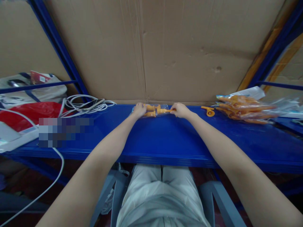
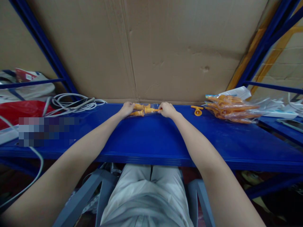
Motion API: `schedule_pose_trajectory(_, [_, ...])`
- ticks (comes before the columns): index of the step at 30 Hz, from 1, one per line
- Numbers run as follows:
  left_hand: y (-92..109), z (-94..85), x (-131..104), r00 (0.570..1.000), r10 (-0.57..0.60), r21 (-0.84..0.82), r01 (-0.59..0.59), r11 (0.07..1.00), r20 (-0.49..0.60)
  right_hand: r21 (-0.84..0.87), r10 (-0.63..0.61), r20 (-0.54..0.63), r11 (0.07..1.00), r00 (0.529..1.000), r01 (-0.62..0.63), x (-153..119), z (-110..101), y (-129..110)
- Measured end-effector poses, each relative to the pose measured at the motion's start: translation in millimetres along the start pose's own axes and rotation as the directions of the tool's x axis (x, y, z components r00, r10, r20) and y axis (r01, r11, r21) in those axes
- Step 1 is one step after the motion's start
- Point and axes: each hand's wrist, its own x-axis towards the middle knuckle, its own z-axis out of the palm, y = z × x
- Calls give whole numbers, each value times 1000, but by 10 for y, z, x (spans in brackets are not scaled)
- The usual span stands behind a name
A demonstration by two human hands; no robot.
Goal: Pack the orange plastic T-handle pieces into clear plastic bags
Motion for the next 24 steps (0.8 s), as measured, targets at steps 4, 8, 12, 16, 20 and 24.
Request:
schedule_pose_trajectory(4, [143, 62, -96, 991, 127, 16, -128, 992, 32, 111, 28, -9, 993, 1000, -27, 14, -1, 79])
schedule_pose_trajectory(8, [199, 76, -148, 972, 219, 4, -220, 976, 84, 120, 97, -3, 988, 995, -96, 16, -21, 214])
schedule_pose_trajectory(12, [179, 103, -122, 959, 270, -45, -267, 963, 90, 138, 76, -14, 988, 997, -73, 19, -20, 249])
schedule_pose_trajectory(16, [202, 134, -113, 945, 308, -101, -298, 949, 106, 156, 10, 4, 988, 1000, -10, 23, 24, 157])
schedule_pose_trajectory(20, [308, 116, -174, 944, 304, -119, -290, 950, 128, 204, 3, 30, 979, 1000, -9, 26, 62, 73])
schedule_pose_trajectory(24, [423, 29, -250, 968, 225, -91, -216, 972, 110, 201, 43, -4, 979, 999, -41, 4, 28, 56])
